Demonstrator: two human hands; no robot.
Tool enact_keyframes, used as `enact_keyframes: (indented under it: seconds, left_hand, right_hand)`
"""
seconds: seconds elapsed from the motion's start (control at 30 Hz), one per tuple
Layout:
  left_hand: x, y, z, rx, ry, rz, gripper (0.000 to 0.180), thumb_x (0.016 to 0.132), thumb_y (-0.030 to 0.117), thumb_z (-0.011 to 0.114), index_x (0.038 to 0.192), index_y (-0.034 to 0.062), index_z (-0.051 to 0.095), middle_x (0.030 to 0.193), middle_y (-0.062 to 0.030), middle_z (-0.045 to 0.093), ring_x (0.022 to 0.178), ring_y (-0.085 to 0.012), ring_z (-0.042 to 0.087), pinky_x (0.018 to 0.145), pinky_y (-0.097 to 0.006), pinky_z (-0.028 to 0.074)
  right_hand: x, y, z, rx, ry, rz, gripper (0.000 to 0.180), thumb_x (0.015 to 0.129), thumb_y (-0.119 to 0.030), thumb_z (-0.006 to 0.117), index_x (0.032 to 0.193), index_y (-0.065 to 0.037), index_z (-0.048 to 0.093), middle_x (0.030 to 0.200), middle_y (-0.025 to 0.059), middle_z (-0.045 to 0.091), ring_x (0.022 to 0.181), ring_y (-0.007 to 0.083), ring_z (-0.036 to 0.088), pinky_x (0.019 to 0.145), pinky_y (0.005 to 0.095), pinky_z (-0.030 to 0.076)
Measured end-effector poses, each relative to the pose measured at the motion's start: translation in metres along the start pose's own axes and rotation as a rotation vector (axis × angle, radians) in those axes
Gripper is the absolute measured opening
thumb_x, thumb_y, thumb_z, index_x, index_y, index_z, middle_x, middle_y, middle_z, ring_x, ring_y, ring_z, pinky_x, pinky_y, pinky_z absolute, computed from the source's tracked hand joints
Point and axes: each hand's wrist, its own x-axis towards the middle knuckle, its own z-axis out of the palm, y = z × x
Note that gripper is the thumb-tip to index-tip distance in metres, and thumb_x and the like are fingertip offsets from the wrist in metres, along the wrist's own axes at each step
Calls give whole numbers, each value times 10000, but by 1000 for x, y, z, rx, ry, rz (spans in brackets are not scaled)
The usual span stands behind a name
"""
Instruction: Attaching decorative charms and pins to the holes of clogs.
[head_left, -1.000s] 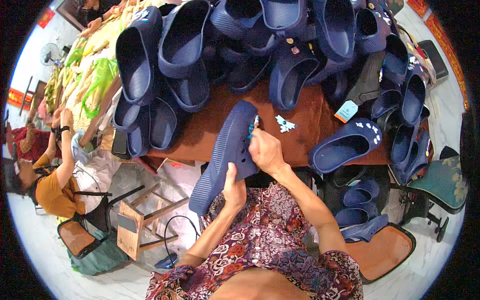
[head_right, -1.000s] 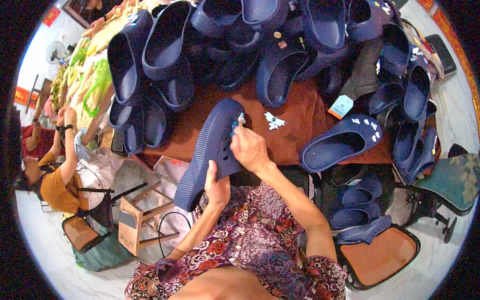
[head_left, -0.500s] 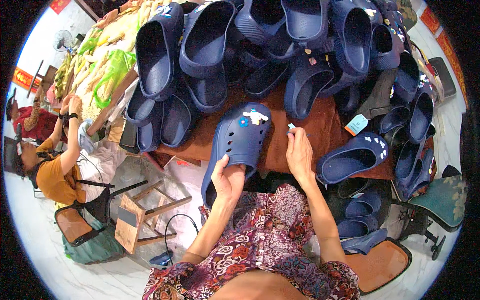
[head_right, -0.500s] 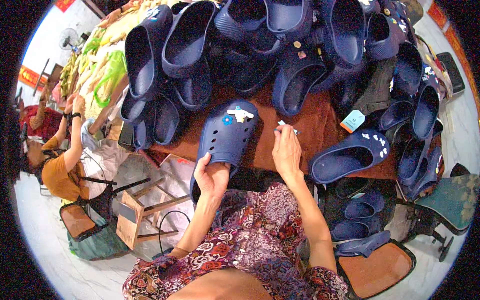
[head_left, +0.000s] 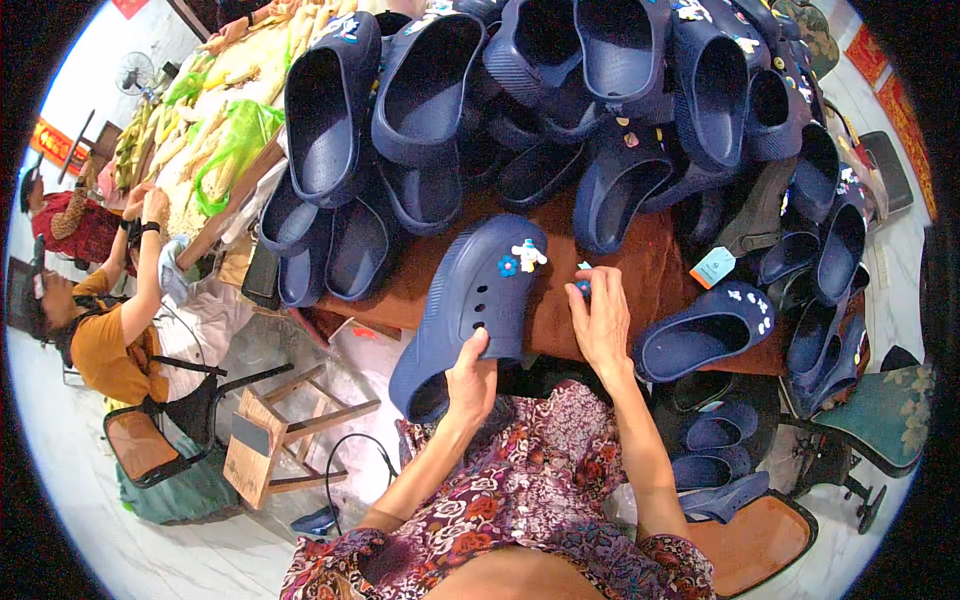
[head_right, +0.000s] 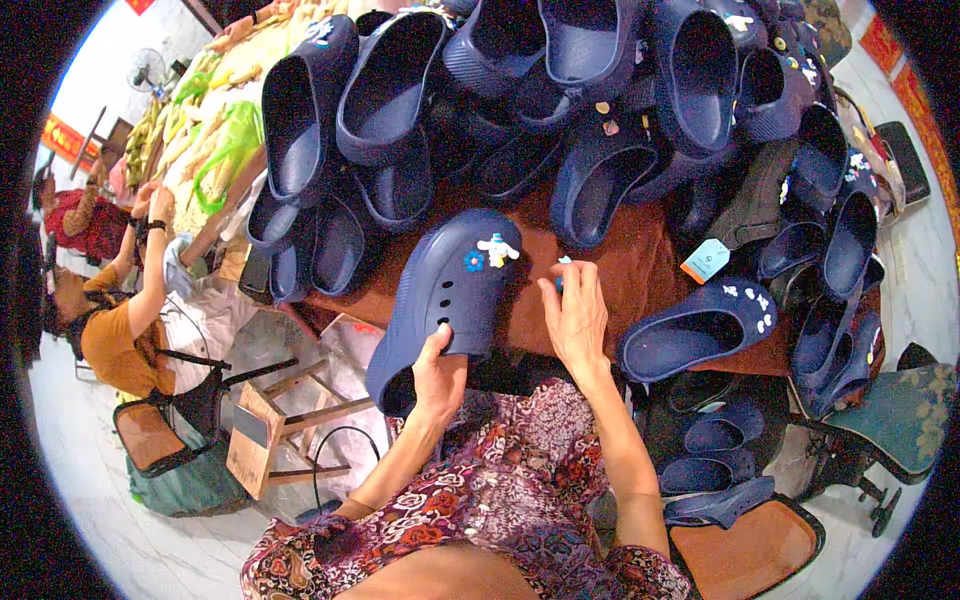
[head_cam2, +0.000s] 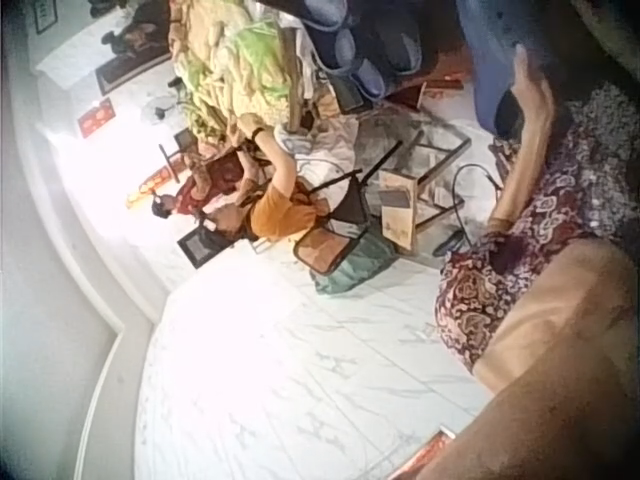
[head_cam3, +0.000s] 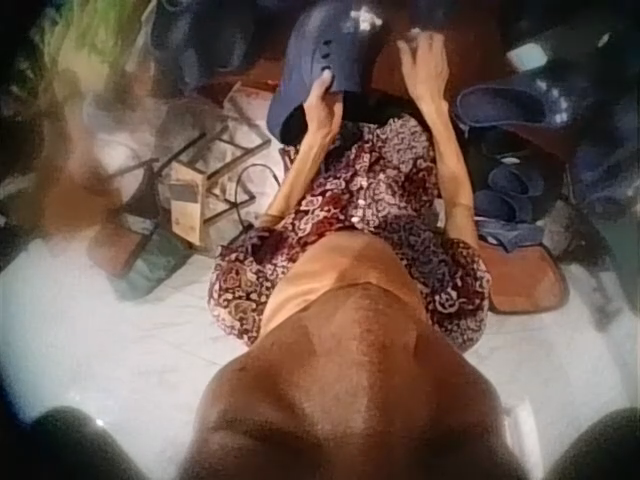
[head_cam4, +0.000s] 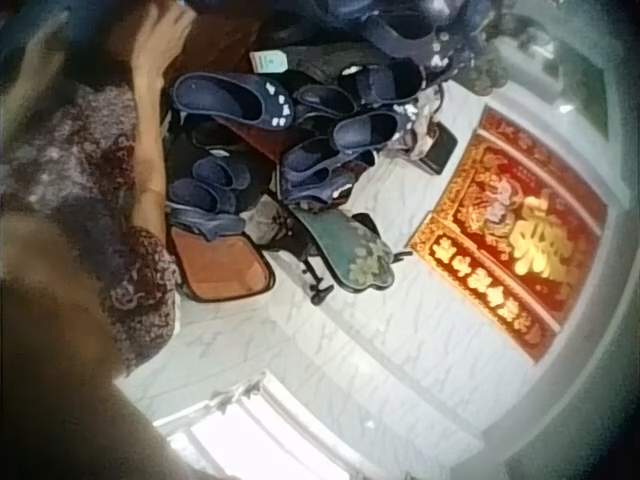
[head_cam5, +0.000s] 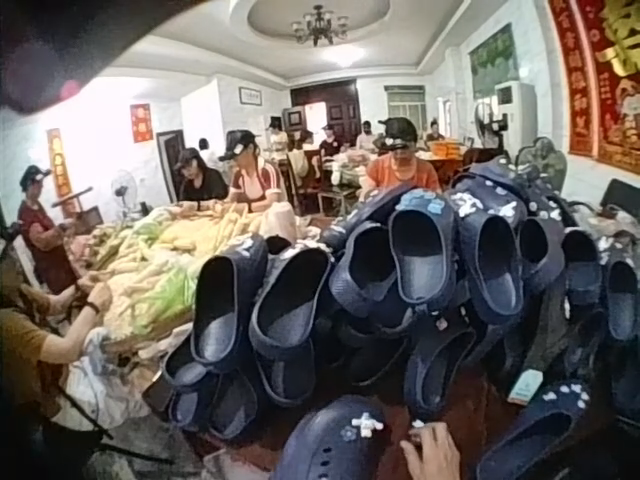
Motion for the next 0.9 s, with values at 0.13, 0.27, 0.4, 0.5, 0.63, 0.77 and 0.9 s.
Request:
enact_keyframes:
  seconds: [0.13, 0.27, 0.4, 0.5, 0.63, 0.77, 0.9]
  left_hand:
    - [-7, -3, 3, 128, 31, 94, 468, 890, 90, 658, 1320, 28, 483, 1246, -80, 557, 1156, -210, 534, 1045, -378, 403]
    - [-6, -16, -10, 449, -15, 216, 415, 891, 113, 673, 1265, 5, 528, 1189, -91, 571, 1081, -186, 540, 998, -342, 418]
    - [-7, -32, -20, 611, 26, 269, 379, 900, 124, 677, 1229, -18, 554, 1151, -95, 588, 1040, -190, 549, 958, -334, 439]
    - [-11, -36, -17, 608, 36, 264, 374, 907, 133, 679, 1224, -30, 563, 1147, -100, 601, 1033, -211, 562, 940, -343, 455]
    - [-13, -46, -20, 709, 90, 310, 370, 890, 86, 677, 1229, -8, 561, 1188, -76, 593, 1050, -189, 562, 961, -334, 448]
    - [-17, -42, -16, 779, 77, 351, 345, 904, 107, 672, 1212, -20, 583, 1185, -86, 601, 1044, -196, 569, 956, -338, 451]
    - [-18, -42, -8, 801, 85, 314, 329, 909, 121, 675, 1194, -22, 594, 1183, -89, 605, 1040, -198, 572, 956, -340, 451]
  right_hand:
    - [11, -14, -1, 133, -2, -10, 333, 931, -174, 622, 1217, -20, 553, 1186, 179, 562, 1084, 385, 568, 923, 444, 466]
    - [17, -26, 15, 189, 24, -152, 410, 924, -164, 620, 1294, -14, 530, 1269, 188, 548, 1158, 379, 542, 983, 435, 444]
    - [14, -25, 32, 227, 71, -133, 389, 925, -155, 612, 1279, -17, 529, 1231, 190, 555, 1129, 378, 549, 976, 447, 441]
    - [14, -20, 33, 220, 98, -113, 316, 916, -121, 620, 1202, -17, 535, 1151, 183, 560, 1071, 361, 567, 908, 426, 482]
    - [17, 0, 37, 494, 37, -51, 231, 890, -64, 643, 1071, -15, 509, 1037, 143, 536, 906, 254, 596, 678, 317, 519]
    - [22, 13, 29, 551, -88, -72, 220, 875, -82, 675, 1002, -42, 499, 945, 74, 507, 793, 157, 543, 607, 261, 468]
    - [19, 20, 31, 549, -117, -66, 209, 877, -117, 694, 956, -53, 511, 860, 31, 531, 727, 125, 545, 579, 249, 437]
